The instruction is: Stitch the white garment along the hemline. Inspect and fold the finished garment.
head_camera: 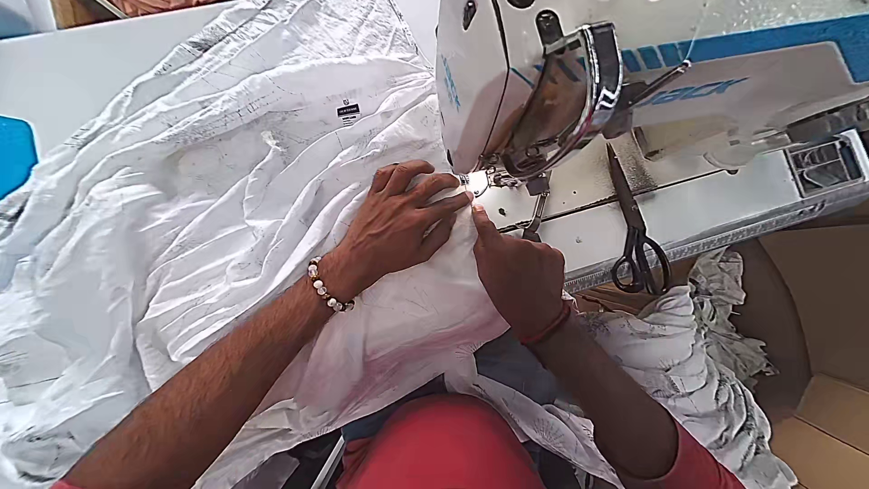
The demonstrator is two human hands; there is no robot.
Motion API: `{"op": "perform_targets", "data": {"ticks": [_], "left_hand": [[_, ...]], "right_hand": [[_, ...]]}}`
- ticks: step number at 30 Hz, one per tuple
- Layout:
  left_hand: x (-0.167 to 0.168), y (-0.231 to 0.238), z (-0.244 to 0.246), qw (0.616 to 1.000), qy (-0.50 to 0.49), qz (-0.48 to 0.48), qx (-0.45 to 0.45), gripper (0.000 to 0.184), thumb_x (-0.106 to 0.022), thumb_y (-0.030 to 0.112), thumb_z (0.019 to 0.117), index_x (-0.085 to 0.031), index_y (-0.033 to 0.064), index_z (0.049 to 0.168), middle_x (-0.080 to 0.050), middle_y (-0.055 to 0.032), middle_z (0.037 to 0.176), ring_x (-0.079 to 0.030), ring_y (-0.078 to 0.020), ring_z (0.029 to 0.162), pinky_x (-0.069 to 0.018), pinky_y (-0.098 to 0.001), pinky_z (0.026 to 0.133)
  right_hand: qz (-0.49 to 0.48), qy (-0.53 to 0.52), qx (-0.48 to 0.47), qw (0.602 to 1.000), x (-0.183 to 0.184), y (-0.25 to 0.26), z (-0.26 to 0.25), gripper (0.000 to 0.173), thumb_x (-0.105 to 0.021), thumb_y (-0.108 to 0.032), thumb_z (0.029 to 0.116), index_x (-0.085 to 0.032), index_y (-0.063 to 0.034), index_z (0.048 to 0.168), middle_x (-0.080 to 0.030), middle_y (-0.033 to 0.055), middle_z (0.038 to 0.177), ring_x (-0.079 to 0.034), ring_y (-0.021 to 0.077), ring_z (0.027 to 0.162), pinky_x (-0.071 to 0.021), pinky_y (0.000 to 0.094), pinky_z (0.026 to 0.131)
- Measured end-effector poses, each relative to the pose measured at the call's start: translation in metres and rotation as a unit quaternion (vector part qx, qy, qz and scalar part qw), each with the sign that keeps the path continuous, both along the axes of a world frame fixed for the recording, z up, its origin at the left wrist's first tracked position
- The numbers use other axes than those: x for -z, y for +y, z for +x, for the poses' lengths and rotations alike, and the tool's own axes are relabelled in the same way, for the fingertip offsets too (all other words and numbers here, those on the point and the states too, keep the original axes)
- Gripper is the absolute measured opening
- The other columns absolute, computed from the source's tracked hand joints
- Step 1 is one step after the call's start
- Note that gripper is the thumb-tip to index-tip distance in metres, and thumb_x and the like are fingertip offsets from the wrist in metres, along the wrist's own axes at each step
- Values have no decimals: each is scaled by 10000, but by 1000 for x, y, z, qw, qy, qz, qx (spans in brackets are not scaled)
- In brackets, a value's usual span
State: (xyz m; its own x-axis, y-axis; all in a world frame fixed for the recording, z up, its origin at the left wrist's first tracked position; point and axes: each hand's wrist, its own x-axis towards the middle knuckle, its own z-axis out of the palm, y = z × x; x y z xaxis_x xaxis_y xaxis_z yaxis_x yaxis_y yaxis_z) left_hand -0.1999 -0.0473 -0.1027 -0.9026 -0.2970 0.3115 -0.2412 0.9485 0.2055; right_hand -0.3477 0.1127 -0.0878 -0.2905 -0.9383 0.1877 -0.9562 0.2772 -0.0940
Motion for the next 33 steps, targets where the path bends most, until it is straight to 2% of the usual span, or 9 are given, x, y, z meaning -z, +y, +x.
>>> {"op": "perform_targets", "data": {"ticks": [8,12,14,17,21,25,28,30,33], "left_hand": [[-3,-62,-5,995,10,-72,68,317,-487,339,1050,-738,302,1238,-668,4,1352,-498,-310,1319,-312,-506,1071],[-41,33,14,983,-93,1,-159,345,-496,229,1032,-695,222,1314,-512,-131,1529,-373,-428,1448,-288,-612,1156],[-41,101,30,952,-76,75,-286,491,-459,363,1001,-596,228,1454,-395,-120,1629,-315,-415,1497,-314,-620,1141],[-16,153,65,908,-90,122,-391,761,-345,615,1022,-367,131,1609,-267,-158,1689,-187,-434,1562,-113,-713,1223],[4,71,120,922,-121,60,-363,778,-204,695,1018,-319,228,1630,-255,13,1710,-180,-298,1585,-115,-644,1242],[-19,-29,120,945,-192,33,-263,809,-228,712,1017,-272,203,1644,-280,-34,1699,-222,-335,1570,-170,-667,1216],[-52,-11,65,960,-151,23,-234,464,-446,318,1089,-524,50,1460,-486,-194,1541,-365,-476,1460,-280,-690,1154],[-48,18,25,980,-32,77,-179,271,-488,88,1004,-659,24,1203,-593,-127,1428,-510,-335,1371,-425,-507,1117],[-11,38,-3,984,34,138,-103,264,-463,171,984,-676,65,1097,-611,-39,1434,-526,-216,1371,-421,-406,1137]], "right_hand": [[-7,9,15,1000,1,-32,4,379,-529,-231,1030,-655,-128,1371,-552,46,572,-552,239,458,-380,375,395],[-64,-12,42,997,13,-28,7,358,-531,-229,1032,-678,-165,1353,-592,36,650,-575,220,505,-401,366,412],[-97,-41,64,992,15,-25,10,301,-542,-239,1037,-717,-155,1268,-640,43,732,-608,212,549,-436,362,431],[-112,-94,103,984,12,-23,7,239,-580,-286,1037,-677,-138,1196,-680,54,858,-614,209,551,-452,383,428],[-89,-142,105,980,5,-21,1,231,-585,-300,1033,-689,-168,1192,-693,54,762,-632,245,558,-453,437,450],[-65,-123,91,986,7,-19,7,277,-533,-285,1046,-726,-171,1209,-673,66,679,-647,278,561,-469,457,468],[-78,-72,97,990,12,-17,17,315,-506,-243,1043,-726,-166,1255,-666,40,659,-625,242,523,-448,420,439],[-81,-59,90,991,13,-16,19,331,-506,-222,1034,-716,-162,1283,-633,32,617,-593,230,485,-420,400,420],[-47,-42,82,995,9,-13,18,366,-494,-205,1028,-696,-180,1332,-586,24,570,-561,227,457,-395,386,409]]}}
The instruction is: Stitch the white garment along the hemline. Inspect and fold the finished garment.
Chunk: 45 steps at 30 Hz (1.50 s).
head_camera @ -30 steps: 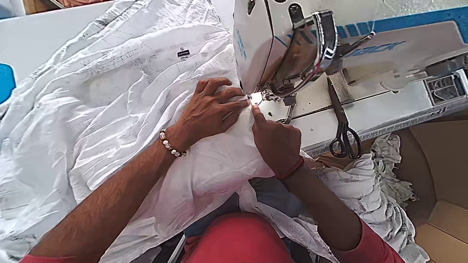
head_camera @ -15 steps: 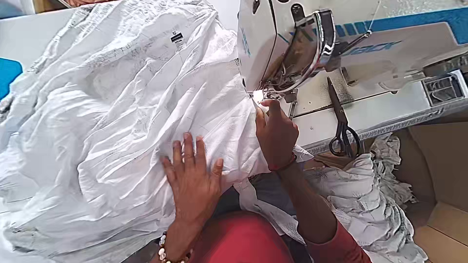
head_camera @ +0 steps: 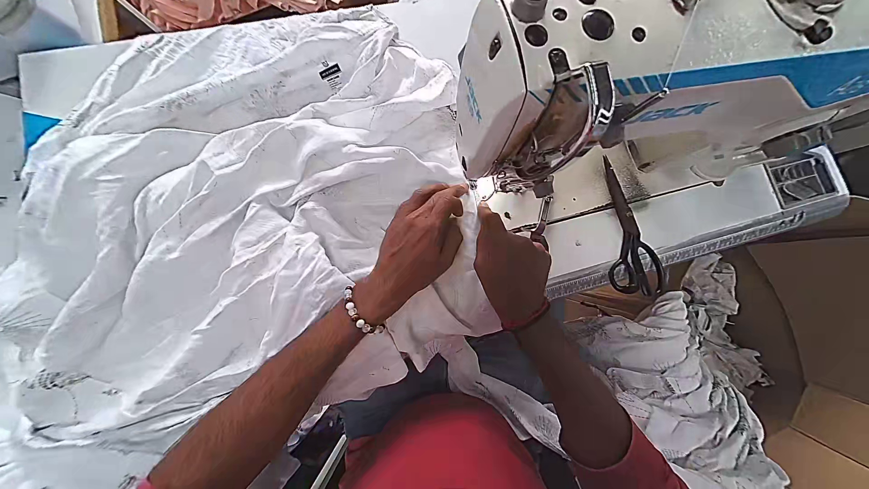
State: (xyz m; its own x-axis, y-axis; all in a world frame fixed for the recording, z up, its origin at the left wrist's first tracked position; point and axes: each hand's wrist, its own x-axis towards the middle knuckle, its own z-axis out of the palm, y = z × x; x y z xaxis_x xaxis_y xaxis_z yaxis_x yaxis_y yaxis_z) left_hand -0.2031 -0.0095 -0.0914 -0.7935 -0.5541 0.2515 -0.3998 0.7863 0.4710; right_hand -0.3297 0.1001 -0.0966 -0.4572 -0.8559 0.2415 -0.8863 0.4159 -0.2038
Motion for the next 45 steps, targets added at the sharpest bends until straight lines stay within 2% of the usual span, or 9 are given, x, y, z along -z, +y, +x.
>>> {"op": "perform_targets", "data": {"ticks": [7,10,16,21,25,27,30,36,45], "left_hand": [[2,-32,10,993,-69,-89,33,343,-392,199,1034,-663,74,1203,-538,-7,1535,-409,-239,1489,-315,-432,1229],[-12,1,19,987,-115,-69,-86,386,-435,278,1049,-627,79,1318,-388,-55,1646,-244,-308,1567,-152,-548,1276],[-5,99,90,928,-171,2,-331,747,-269,679,1015,-391,237,1604,-302,-179,1671,-186,-494,1544,-43,-845,1126],[11,-25,155,957,-216,-77,-179,708,-247,725,997,-325,385,1613,-264,52,1704,-180,-264,1587,-106,-660,1240],[-24,-101,149,956,-279,-57,-72,714,-331,680,1019,-374,275,1605,-309,38,1687,-263,-292,1561,-198,-661,1216],[-52,-83,108,966,-247,-51,-61,553,-592,447,1022,-567,99,1451,-508,-140,1542,-417,-461,1435,-305,-730,1128],[-43,-32,34,999,-22,9,-29,286,-547,180,1011,-710,115,1238,-669,-33,1348,-564,-247,1323,-441,-468,1114],[13,-21,3,994,-13,-91,61,382,-465,259,1050,-680,185,1356,-595,23,1481,-489,-233,1422,-381,-448,1173],[13,-31,8,992,-29,-84,90,438,-422,292,1056,-621,203,1436,-571,37,1504,-462,-221,1439,-345,-449,1191]], "right_hand": [[65,25,4,998,-8,-11,0,470,-495,-223,1019,-581,-217,1480,-529,16,516,-547,224,440,-387,379,405],[29,38,10,999,0,-10,4,534,-534,-189,970,-557,-216,1503,-551,13,556,-547,213,446,-385,376,400],[-50,31,-9,998,19,20,10,443,-528,-255,996,-627,-396,1404,-606,75,1166,-553,272,1085,-424,448,861],[-13,16,-9,1000,17,28,11,516,-468,-503,1025,-554,-295,1490,-546,93,1444,-515,307,1252,-397,529,978],[15,8,-9,1000,16,30,20,707,-417,-712,975,-504,-290,1535,-474,104,1543,-472,331,1327,-352,572,1049],[10,-1,-6,1000,16,29,21,695,-417,-710,978,-506,-302,1534,-473,99,1545,-465,330,1336,-338,574,1064],[-67,-45,-26,996,13,30,12,503,-538,-605,989,-685,-278,1342,-603,57,1392,-534,292,1254,-417,520,994],[-108,-97,2,989,-14,36,-66,289,-562,-116,966,-762,-182,1165,-695,98,1166,-637,309,1054,-519,499,838],[-149,-72,-72,984,10,-3,-39,192,-649,-229,997,-780,-201,1134,-704,60,1048,-647,242,953,-536,400,776]]}}
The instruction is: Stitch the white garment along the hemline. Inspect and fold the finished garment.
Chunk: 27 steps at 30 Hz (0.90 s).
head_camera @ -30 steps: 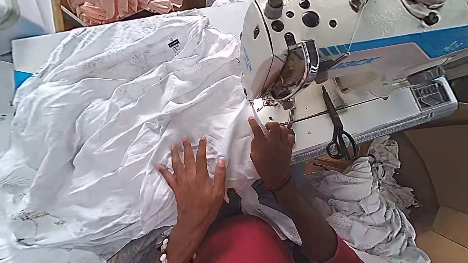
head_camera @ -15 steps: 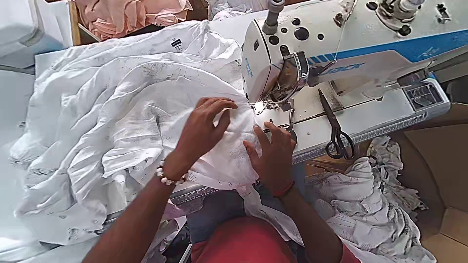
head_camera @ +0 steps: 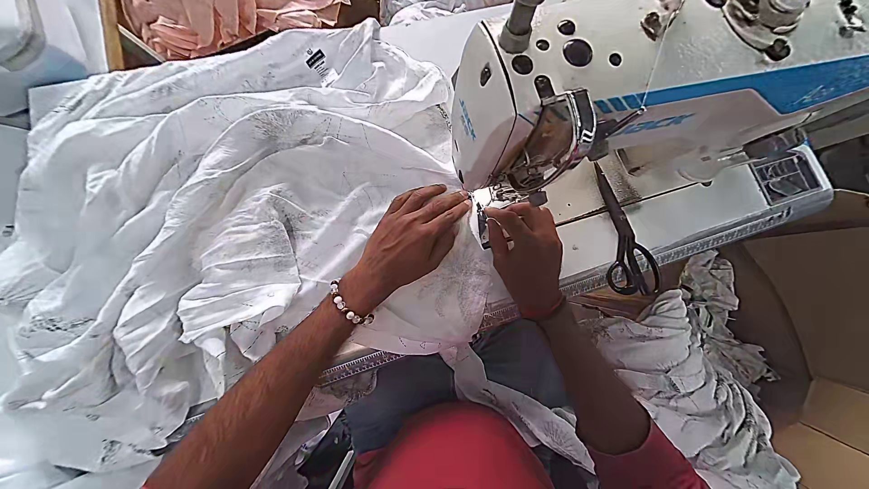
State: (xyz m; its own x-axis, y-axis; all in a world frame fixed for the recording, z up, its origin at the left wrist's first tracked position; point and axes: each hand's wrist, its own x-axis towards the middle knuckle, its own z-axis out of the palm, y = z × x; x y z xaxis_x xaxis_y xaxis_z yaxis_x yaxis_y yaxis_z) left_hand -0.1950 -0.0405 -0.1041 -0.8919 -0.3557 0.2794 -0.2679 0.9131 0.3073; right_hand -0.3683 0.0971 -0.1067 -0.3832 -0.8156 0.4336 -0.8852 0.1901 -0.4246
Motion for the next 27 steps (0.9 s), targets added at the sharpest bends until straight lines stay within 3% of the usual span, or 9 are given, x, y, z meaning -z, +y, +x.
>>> {"op": "perform_targets", "data": {"ticks": [7,12,16,18,20,22,24,25,27], "left_hand": [[2,-30,5,996,-9,-29,78,430,-421,353,1051,-619,343,1433,-559,74,1510,-444,-242,1429,-327,-486,1159],[0,-21,2,997,-3,-32,64,421,-450,376,1033,-645,353,1405,-580,34,1488,-448,-280,1407,-310,-499,1150],[4,24,-6,998,-38,-29,-44,564,-423,568,1014,-557,306,1495,-460,-20,1591,-389,-287,1465,-263,-523,1204],[6,34,-7,996,-40,-33,-73,582,-427,569,1010,-547,286,1504,-451,-18,1599,-378,-288,1479,-239,-542,1220],[5,34,-5,996,-6,-29,-80,472,-466,424,1020,-650,224,1406,-552,-26,1522,-457,-304,1433,-305,-538,1196],[2,31,0,998,-1,-20,-65,430,-461,359,1036,-663,216,1387,-563,-11,1514,-459,-301,1437,-313,-531,1196],[1,27,4,998,-25,-16,-51,467,-423,408,1054,-595,264,1464,-494,31,1576,-390,-269,1489,-258,-528,1228],[2,27,5,998,-36,-15,-52,485,-407,436,1058,-561,290,1494,-460,51,1602,-360,-257,1508,-237,-529,1235],[3,28,6,997,-43,-17,-57,497,-401,452,1055,-554,295,1500,-445,58,1612,-346,-261,1513,-230,-527,1234]], "right_hand": [[12,49,-79,996,10,22,24,386,-528,-100,962,-737,-267,1239,-679,-104,1353,-569,159,1289,-418,435,1019],[-17,75,24,997,12,22,31,272,-562,-154,974,-788,-252,1089,-750,-99,1198,-644,137,1072,-419,393,906],[37,6,92,995,4,14,23,244,-614,-370,980,-734,-172,1055,-678,41,1011,-621,245,934,-482,442,771],[81,-39,98,991,-9,1,19,227,-675,-373,926,-702,-153,874,-653,73,991,-620,276,940,-497,457,763],[107,-67,67,990,-27,-11,20,210,-720,-288,853,-639,-125,747,-673,92,983,-634,288,945,-506,471,756],[106,-117,50,986,-37,-10,25,150,-742,-236,846,-672,-103,846,-684,93,1010,-655,256,880,-527,446,683],[94,-199,44,975,-34,10,34,367,-685,-211,891,-640,-72,1228,-694,74,1063,-683,185,779,-585,396,625],[96,-236,42,966,-30,26,44,462,-664,-242,908,-586,-62,1325,-714,63,995,-688,177,748,-585,398,617],[107,-326,31,939,-25,55,67,485,-645,-313,939,-599,-59,1349,-738,36,887,-711,116,748,-601,344,655]]}}
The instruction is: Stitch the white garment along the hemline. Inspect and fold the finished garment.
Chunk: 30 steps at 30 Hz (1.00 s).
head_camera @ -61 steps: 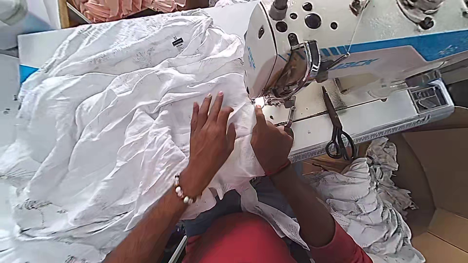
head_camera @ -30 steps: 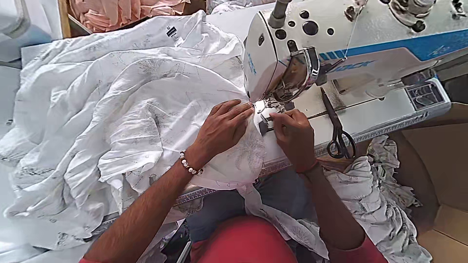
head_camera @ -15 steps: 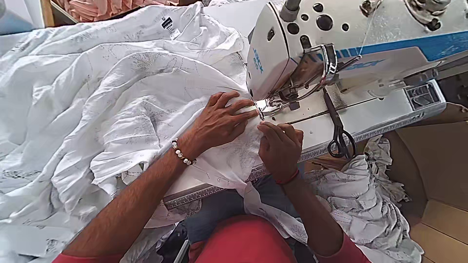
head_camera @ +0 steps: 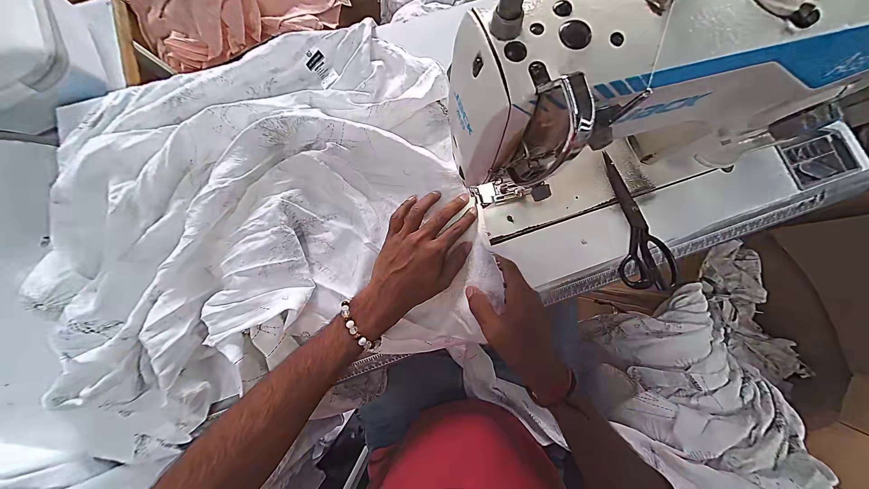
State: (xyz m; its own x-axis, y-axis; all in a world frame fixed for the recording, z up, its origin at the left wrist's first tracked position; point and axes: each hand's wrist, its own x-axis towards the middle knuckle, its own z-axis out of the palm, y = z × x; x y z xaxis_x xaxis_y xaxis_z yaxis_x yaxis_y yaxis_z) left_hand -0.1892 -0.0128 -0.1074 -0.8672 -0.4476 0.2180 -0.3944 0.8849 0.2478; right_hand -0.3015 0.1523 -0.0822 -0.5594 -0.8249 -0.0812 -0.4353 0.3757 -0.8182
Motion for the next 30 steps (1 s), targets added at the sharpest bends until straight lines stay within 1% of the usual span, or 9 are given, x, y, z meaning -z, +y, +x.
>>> {"op": "perform_targets", "data": {"ticks": [3,5,9,11,13,17,19,24,30], "left_hand": [[-1,3,-5,1000,4,-9,0,481,-416,427,1044,-619,253,1443,-478,35,1587,-372,-275,1487,-252,-509,1213],[-1,2,-9,1000,16,-17,-1,459,-432,400,1042,-648,232,1410,-508,11,1561,-387,-287,1470,-269,-502,1196],[-1,-1,-11,998,37,-46,-2,399,-466,359,1040,-704,232,1334,-595,-30,1452,-451,-296,1398,-308,-493,1150],[-1,-2,-10,998,37,-53,-1,389,-473,355,1041,-709,245,1329,-605,-29,1440,-467,-293,1378,-318,-488,1135],[-2,-2,-10,998,28,-57,-2,387,-467,354,1040,-716,249,1317,-602,-24,1445,-469,-291,1369,-322,-485,1120],[-2,-5,-10,998,22,-62,6,373,-486,352,1029,-733,250,1288,-603,-29,1438,-470,-297,1361,-318,-494,1116],[-1,-6,-10,998,25,-62,8,366,-495,354,1029,-738,252,1283,-607,-32,1428,-469,-295,1358,-312,-495,1118],[-3,-10,-9,998,30,-60,17,343,-518,359,1025,-746,267,1264,-627,-35,1398,-481,-302,1344,-311,-503,1117],[-5,-15,-11,996,45,-71,38,306,-537,339,1025,-783,226,1168,-667,-58,1318,-507,-307,1308,-311,-506,1104]], "right_hand": [[-44,-87,34,995,-6,19,19,368,-595,-218,973,-660,-23,1279,-734,-6,847,-694,19,730,-594,232,642],[-59,-85,47,994,-12,13,12,338,-574,-194,982,-679,-42,1265,-729,-24,834,-675,-5,704,-576,199,616],[-58,-33,43,997,-6,-4,3,406,-560,-207,985,-667,-68,1350,-714,-14,793,-613,20,619,-525,228,567],[-39,-25,44,998,-3,-8,2,430,-571,-219,981,-650,-81,1380,-725,-7,812,-623,37,633,-538,250,590],[-21,-21,48,998,-1,-10,1,437,-585,-232,962,-655,-95,1371,-730,-19,814,-639,38,639,-551,255,594],[-3,-6,57,998,0,-15,0,426,-573,-247,962,-677,-105,1350,-650,-44,703,-543,24,546,-470,230,508],[3,5,58,998,2,-19,-1,428,-572,-249,967,-675,-113,1359,-640,-41,697,-521,36,531,-457,240,499],[19,58,65,996,3,-27,-1,387,-598,-243,951,-705,-113,1300,-676,-28,712,-590,58,575,-502,271,531],[24,96,70,993,4,-34,-4,413,-598,-214,927,-707,-144,1320,-562,-64,593,-462,57,477,-402,272,460]]}}
